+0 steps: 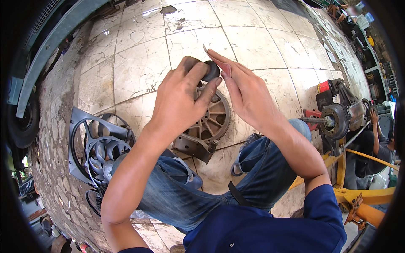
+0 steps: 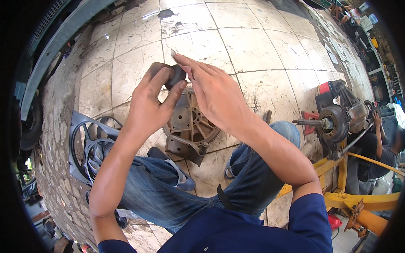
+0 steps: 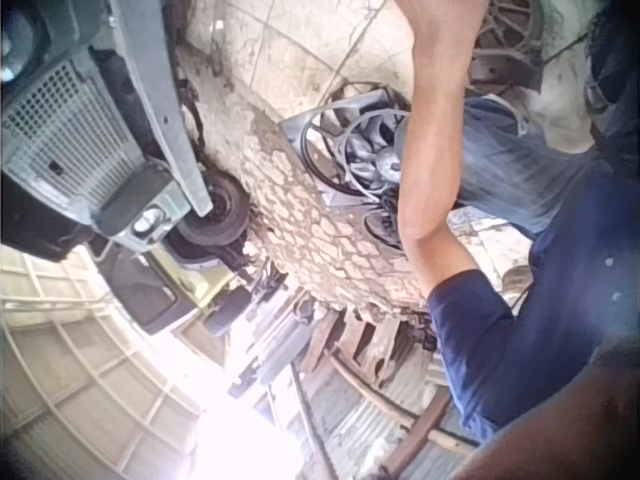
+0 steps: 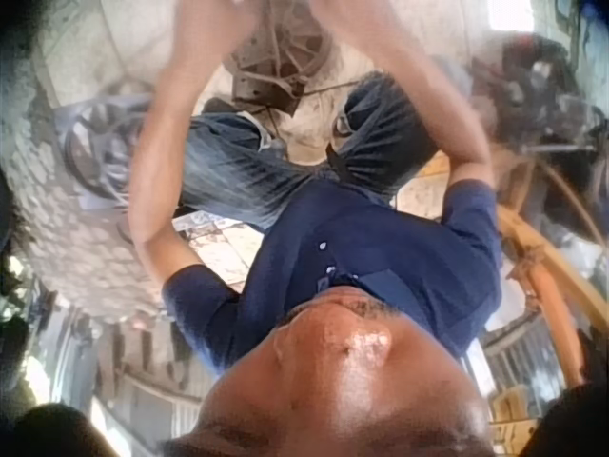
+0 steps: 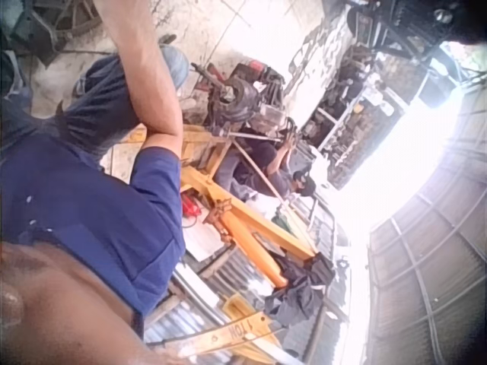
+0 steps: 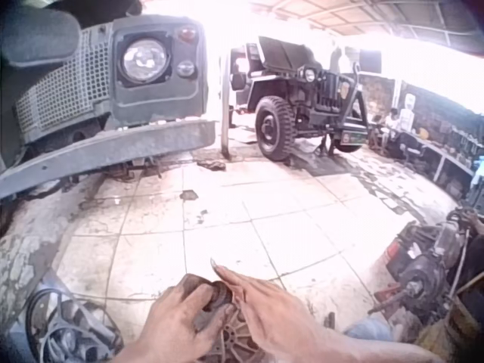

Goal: The person sits on the floor and sands a small dark metal part using a red sanding block. They hold the part in one hand and rub the sanding block over its surfaces, rotating it to reach different areas.

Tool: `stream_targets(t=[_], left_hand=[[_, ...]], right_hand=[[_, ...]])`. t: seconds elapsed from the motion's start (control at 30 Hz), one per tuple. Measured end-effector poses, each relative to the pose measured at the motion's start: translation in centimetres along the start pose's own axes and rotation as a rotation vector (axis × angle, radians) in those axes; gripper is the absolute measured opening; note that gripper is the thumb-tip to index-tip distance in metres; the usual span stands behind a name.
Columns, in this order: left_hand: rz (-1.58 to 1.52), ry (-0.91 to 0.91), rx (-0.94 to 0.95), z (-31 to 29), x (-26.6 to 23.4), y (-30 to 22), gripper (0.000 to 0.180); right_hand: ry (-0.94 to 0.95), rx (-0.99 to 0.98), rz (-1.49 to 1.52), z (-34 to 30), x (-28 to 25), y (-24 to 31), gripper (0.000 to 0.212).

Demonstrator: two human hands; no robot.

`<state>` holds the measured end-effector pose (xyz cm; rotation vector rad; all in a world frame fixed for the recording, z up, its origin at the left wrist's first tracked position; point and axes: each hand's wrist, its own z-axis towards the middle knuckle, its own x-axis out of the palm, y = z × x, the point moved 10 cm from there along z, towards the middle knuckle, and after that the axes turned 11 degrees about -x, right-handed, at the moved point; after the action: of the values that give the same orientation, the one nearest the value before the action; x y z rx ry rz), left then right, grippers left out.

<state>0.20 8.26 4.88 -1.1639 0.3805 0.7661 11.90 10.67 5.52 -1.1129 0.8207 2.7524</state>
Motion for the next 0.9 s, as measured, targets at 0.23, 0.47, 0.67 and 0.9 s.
stream_targets(t=[0.23, 0.47, 0.67, 0.9], left_hand=[[0.045, -0.037, -0.085, 0.4, -0.4, 1.0, 0.022], [0.08, -0.044, -0.001, 0.2, -0.4, 0.0, 0.022], [0.068, -0.008, 0.02, -0.1, -0.1, -0.1, 0.022], [0.056, -0.034, -0.061, 0.3, -0.3, 1.0, 0.023]], right_hand=[[0.009, 0.025, 0.017, 0.0, 0.2, 0.0, 0.043], [0.053, 0.055, -0.008, 0.1, 0.2, -0.1, 0.04], [0.054, -0.013, -0.05, -0.1, 0.3, 0.1, 0.041], [0.126, 0.108, -0.015, -0.2, 0.7, -0.5, 0.042]])
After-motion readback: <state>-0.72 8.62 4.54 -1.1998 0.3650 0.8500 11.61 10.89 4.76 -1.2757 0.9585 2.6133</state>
